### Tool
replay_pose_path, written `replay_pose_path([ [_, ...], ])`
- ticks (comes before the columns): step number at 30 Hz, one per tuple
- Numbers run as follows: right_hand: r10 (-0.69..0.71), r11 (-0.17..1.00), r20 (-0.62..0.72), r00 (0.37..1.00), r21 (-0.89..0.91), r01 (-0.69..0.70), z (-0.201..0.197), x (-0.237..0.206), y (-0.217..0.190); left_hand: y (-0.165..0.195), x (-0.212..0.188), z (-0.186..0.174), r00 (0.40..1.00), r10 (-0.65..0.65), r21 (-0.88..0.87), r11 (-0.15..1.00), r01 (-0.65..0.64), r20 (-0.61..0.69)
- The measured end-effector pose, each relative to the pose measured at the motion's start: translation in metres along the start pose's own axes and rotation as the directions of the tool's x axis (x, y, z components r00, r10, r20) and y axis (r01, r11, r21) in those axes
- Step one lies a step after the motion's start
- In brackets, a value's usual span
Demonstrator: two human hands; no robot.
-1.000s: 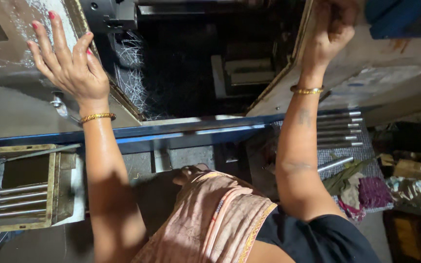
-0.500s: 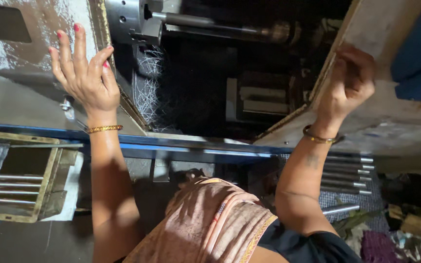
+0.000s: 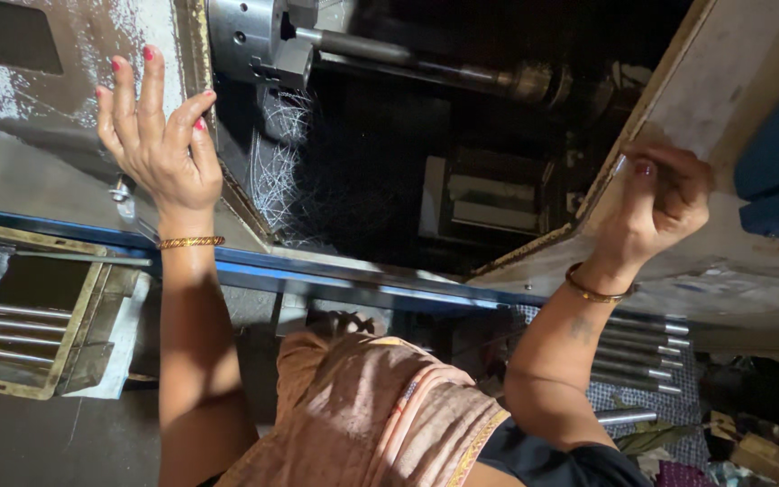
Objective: The person operates a metal turning machine, inserting cylindrical metal rods into the chuck, closing the door, and retrieving finished rods. They wipe the rods with a cloth and measure one with a ruler before placing them in a container.
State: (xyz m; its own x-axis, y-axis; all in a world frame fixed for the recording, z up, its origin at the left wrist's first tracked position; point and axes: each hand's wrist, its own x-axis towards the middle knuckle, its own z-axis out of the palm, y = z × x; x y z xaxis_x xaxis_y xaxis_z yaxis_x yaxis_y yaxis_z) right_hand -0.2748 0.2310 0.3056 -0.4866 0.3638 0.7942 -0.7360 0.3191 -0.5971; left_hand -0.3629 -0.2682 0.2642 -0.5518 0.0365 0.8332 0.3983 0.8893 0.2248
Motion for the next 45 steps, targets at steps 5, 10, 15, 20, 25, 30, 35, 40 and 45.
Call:
replay_pose_path([
  [5,-0.012,1.000,0.004,1.000,0.013,0.012,0.002,-0.001,0.001,-0.001,0.001,-0.002,1.000,0.005,0.008,1.000,-0.005,0.005],
  [10,-0.018,1.000,0.005,1.000,-0.005,0.018,0.004,0.001,0.001,-0.003,0.002,-0.002,1.000,0.005,-0.001,1.000,-0.005,0.006],
  [15,-0.028,0.999,-0.015,1.000,-0.039,0.027,0.003,0.000,0.002,-0.005,0.000,0.002,1.000,-0.008,0.011,1.000,0.008,-0.007],
  [20,-0.039,0.999,-0.016,0.999,-0.035,0.038,-0.002,0.000,0.009,-0.008,0.000,0.004,1.000,0.002,0.005,1.000,-0.002,0.001],
  [25,-0.084,0.996,0.020,0.996,-0.012,0.084,-0.008,0.001,0.017,-0.006,-0.001,0.003,1.000,-0.002,0.007,1.000,0.002,-0.003],
  [30,-0.063,0.998,-0.017,0.998,-0.007,0.063,-0.010,0.000,0.019,-0.006,0.000,0.004,1.000,-0.008,0.002,1.000,0.008,-0.005],
  [35,-0.079,0.997,-0.013,0.997,0.005,0.080,-0.007,0.001,0.019,-0.008,0.000,0.004,1.000,-0.002,0.008,1.000,0.002,-0.009],
  [40,-0.063,0.998,-0.034,0.997,0.026,0.064,-0.002,0.001,0.015,-0.008,-0.001,0.004,1.000,-0.001,0.001,1.000,0.001,0.001],
  [45,-0.083,0.996,-0.055,0.995,-0.016,0.083,0.002,0.001,0.013,-0.010,0.001,0.007,1.000,0.010,0.004,1.000,-0.010,-0.019],
])
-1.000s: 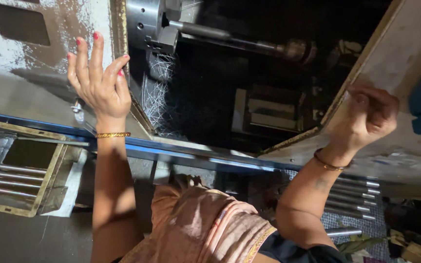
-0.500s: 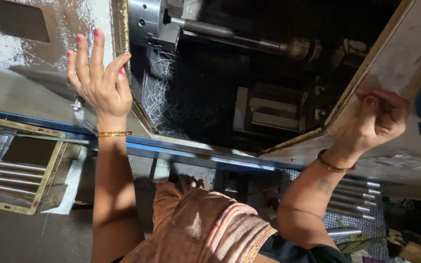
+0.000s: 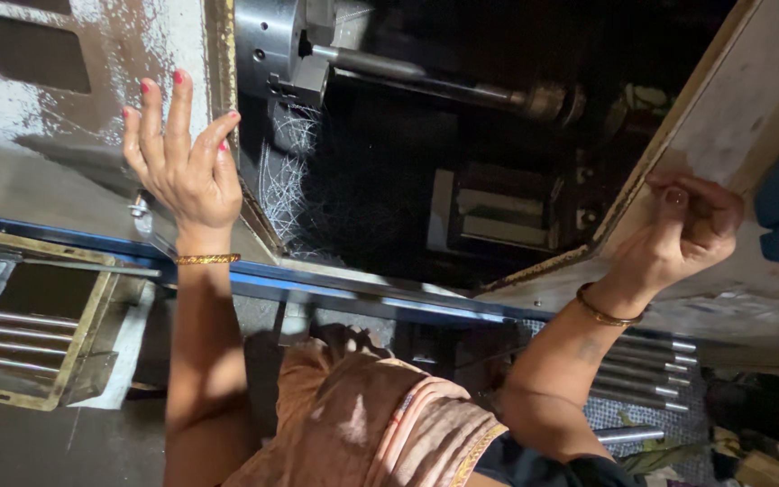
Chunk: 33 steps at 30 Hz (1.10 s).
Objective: The person operates a metal turning machine, inserting cylindrical metal rods into the chuck, closing the door, and retrieving finished rods. They wipe the rods with a cloth and measure one with a ruler before placing them in a container.
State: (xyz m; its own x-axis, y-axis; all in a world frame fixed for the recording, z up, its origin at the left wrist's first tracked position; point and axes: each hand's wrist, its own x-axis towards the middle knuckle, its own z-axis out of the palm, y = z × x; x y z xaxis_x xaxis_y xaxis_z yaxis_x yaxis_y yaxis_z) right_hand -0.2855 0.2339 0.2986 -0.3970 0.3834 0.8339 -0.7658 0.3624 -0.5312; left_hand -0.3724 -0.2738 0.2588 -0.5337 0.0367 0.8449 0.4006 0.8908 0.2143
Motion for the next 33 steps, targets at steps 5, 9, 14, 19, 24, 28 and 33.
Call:
replay_pose_path([
  [5,0.016,1.000,-0.003,1.000,0.025,-0.016,-0.003,-0.002,0.001,0.000,-0.003,0.001,1.000,-0.001,0.001,1.000,0.001,0.011],
  [9,0.034,0.999,-0.019,0.999,-0.001,-0.034,-0.005,-0.002,0.000,0.002,-0.003,0.000,1.000,0.007,-0.004,1.000,-0.007,0.011],
  [14,0.042,0.999,0.022,0.999,-0.012,-0.042,-0.007,0.000,-0.004,0.005,-0.001,-0.003,1.000,-0.004,-0.005,1.000,0.004,0.010],
  [19,0.073,0.997,-0.009,0.997,0.001,-0.073,-0.005,-0.004,-0.006,0.003,-0.007,-0.006,1.000,0.004,-0.012,1.000,-0.004,0.019],
  [24,0.050,0.998,-0.038,0.998,-0.032,-0.051,-0.002,-0.005,-0.017,-0.003,-0.013,-0.001,1.000,0.016,0.013,1.000,-0.016,0.015],
  [28,-0.261,0.953,-0.062,0.963,-0.177,0.247,0.003,-0.008,-0.037,-0.012,-0.019,0.006,1.000,-0.005,0.001,1.000,0.005,0.029],
  [33,-0.547,0.767,-0.005,0.837,-0.403,0.499,-0.029,-0.004,-0.075,-0.018,-0.052,-0.012,0.997,-0.040,-0.226,0.973,0.052,0.060],
])
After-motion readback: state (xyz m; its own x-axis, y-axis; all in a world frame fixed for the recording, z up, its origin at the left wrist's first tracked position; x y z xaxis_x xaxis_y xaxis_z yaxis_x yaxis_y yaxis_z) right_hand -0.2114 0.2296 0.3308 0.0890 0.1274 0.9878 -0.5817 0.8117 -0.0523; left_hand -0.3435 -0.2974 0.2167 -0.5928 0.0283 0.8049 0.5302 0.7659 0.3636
